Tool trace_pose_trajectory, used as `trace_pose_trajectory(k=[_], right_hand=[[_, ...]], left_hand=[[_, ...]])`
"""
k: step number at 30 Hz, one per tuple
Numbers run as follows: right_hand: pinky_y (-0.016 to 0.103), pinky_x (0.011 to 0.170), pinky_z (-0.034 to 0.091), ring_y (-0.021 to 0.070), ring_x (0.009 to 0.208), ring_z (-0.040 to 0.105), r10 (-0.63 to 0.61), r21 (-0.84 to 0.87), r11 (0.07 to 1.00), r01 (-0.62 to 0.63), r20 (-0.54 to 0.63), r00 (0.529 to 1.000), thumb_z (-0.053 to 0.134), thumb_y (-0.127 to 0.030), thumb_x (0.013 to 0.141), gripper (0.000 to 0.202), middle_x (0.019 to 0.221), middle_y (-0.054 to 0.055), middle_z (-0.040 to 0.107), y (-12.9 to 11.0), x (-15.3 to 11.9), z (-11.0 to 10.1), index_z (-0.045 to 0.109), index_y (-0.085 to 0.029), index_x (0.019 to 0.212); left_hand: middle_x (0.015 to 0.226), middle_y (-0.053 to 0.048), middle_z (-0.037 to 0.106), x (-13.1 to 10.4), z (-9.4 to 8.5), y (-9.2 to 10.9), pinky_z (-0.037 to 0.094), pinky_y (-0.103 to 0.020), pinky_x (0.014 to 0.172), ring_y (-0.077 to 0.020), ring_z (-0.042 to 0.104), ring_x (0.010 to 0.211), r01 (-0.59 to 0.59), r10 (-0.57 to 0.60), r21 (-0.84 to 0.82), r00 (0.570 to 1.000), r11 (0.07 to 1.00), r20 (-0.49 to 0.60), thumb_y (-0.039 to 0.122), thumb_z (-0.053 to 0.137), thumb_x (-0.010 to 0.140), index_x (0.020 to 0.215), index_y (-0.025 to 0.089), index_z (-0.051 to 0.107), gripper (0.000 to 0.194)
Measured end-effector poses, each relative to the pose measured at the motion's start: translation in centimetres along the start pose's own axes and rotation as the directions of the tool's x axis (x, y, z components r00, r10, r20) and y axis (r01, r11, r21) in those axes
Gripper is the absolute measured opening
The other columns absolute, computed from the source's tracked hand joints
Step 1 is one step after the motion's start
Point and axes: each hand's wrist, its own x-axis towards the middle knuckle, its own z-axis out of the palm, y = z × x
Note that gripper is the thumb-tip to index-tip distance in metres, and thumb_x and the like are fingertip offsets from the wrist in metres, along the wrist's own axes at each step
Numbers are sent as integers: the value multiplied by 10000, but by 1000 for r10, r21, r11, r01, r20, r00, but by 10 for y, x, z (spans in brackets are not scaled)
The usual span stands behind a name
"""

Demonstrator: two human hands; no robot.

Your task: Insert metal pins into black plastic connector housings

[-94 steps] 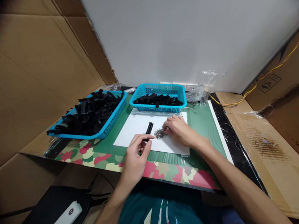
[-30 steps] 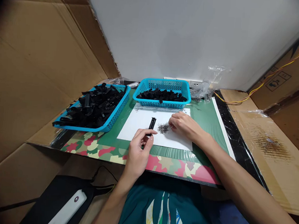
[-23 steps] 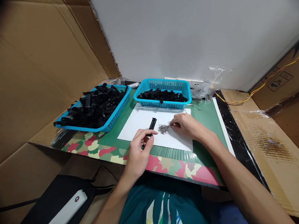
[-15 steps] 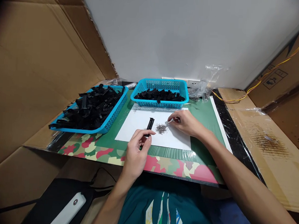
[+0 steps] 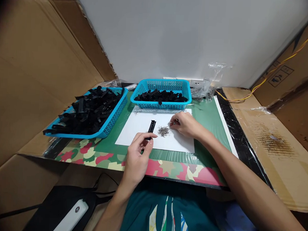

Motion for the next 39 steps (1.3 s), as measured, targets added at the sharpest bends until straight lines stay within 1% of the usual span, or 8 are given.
trace_pose_trajectory(k=[6,13,22,26,29,31,35,39], right_hand=[[315,656,435,177,656,607,38,66,997,-40,32,999,669,-162,875,137,737,52,741,-1,0,0,802,-161,840],[315,664,439,171,646,607,72,12,997,-72,-19,997,671,-141,865,131,727,51,732,3,2,1,802,-154,865],[311,643,401,156,623,551,56,21,998,-57,5,998,664,-125,863,119,681,30,681,0,-1,-1,763,-158,807],[291,611,385,141,628,513,13,249,968,-21,34,999,668,-214,896,121,709,28,652,-6,-6,-10,713,-150,803],[274,611,384,124,630,485,-66,546,837,8,86,994,737,-338,898,199,704,0,611,-16,-11,-12,713,-144,863],[272,614,381,119,628,470,-133,661,750,29,108,985,796,-381,871,245,690,-12,604,-25,-14,-9,735,-144,893],[278,616,394,120,648,495,-216,751,651,111,43,975,847,-394,848,261,754,17,680,-41,-17,4,786,-148,907],[284,629,429,142,690,570,-238,741,647,179,-26,971,854,-385,852,232,778,36,714,-47,-18,11,837,-163,916]], left_hand=[[1030,-41,629,0,0,1,424,-277,662,-155,572,786,3,-3,-1,1000,1000,0,271,540,1040,1106,234,736,210],[1028,-28,619,-1,0,1,417,-280,678,-147,560,787,6,-6,-9,1000,1000,5,257,544,1037,1103,237,732,200],[1030,-26,612,0,-1,2,409,-278,686,-142,555,796,5,-5,-18,1000,1000,11,250,543,1046,1118,235,733,204],[1033,-26,611,0,0,1,407,-268,686,-142,559,805,0,0,-35,1000,999,12,273,559,1049,1116,231,735,193],[1022,-26,607,0,0,-1,407,-261,694,-143,566,817,-12,13,-71,1000,997,17,329,577,1054,1101,225,738,197],[1016,-26,604,0,0,-2,404,-261,698,-140,560,802,-11,15,-117,1000,993,27,369,588,1054,1088,220,737,213],[961,-20,586,3,-1,-4,396,-262,701,-140,536,781,-8,29,-241,996,970,82,408,611,1044,1075,208,724,232],[880,-6,555,4,-1,-5,377,-258,680,-131,505,750,15,15,-297,995,955,98,418,625,1037,984,183,703,253]])
